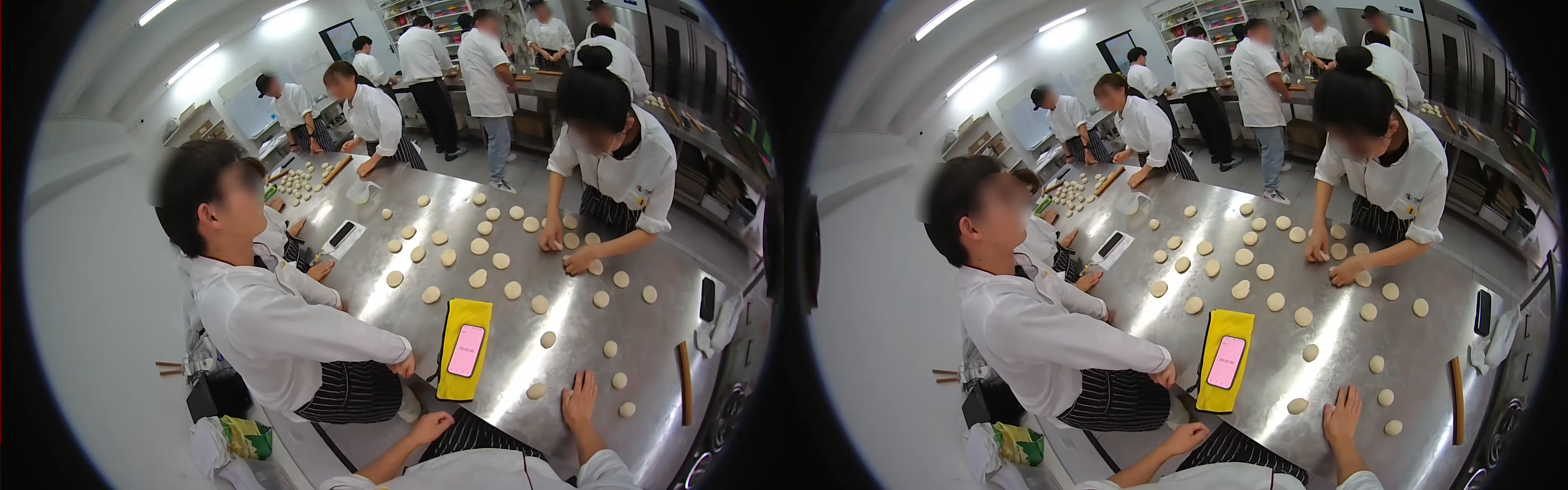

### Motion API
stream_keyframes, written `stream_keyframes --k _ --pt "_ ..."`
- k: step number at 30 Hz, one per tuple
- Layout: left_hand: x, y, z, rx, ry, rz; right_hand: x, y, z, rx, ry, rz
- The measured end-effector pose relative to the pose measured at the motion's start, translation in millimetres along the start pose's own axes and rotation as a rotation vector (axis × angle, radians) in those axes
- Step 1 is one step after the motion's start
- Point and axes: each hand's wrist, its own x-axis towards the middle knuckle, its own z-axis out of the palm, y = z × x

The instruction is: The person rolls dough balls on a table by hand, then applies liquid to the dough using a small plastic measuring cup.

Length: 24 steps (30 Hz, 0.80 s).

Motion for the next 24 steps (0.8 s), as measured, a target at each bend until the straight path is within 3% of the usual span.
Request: stream_keyframes --k 3,5,6,7,9,11,15,17,19,21,22,24 --pt "57.8 73.5 -19.2 0.003 -0.012 0.318 8.0 -1.9 0.1 -0.094 0.006 0.010" --pt "102.6 126.1 -39.3 0.039 0.049 0.317 13.2 -6.5 0.3 -0.136 0.002 0.029" --pt "126.6 159.9 -59.7 -0.019 0.037 0.216 12.4 -8.9 0.8 -0.148 0.007 0.027" --pt "162.4 172.9 -74.3 -0.023 0.186 0.326 10.1 -11.4 2.2 -0.127 -0.008 0.049" --pt "238.7 183.8 -101.4 -0.198 0.404 0.153 8.7 -16.5 2.3 -0.116 -0.029 0.080" --pt "307.6 170.6 -136.9 -0.274 0.581 0.141 13.4 -25.1 -1.7 -0.103 -0.050 0.166" --pt "453.4 76.6 -236.9 -0.289 0.975 -0.012 7.3 -24.9 -0.2 -0.157 -0.152 0.225" --pt "465.9 65.9 -313.3 -0.364 0.871 -0.135 11.3 -25.4 5.0 -0.143 -0.070 0.255" --pt "518.8 14.5 -387.0 -0.199 0.867 -0.222 22.1 -34.1 -4.4 -0.298 -0.182 0.309" --pt "511.7 31.6 -446.6 -0.273 0.814 -0.273 23.5 -39.0 -7.0 -0.310 -0.175 0.326" --pt "564.5 -33.4 -482.8 -0.102 0.883 -0.205 25.4 -39.5 -4.6 -0.318 -0.174 0.342" --pt "560.7 -18.8 -517.7 0.192 0.961 -0.208 20.7 -34.0 -1.1 -0.341 -0.198 0.369"
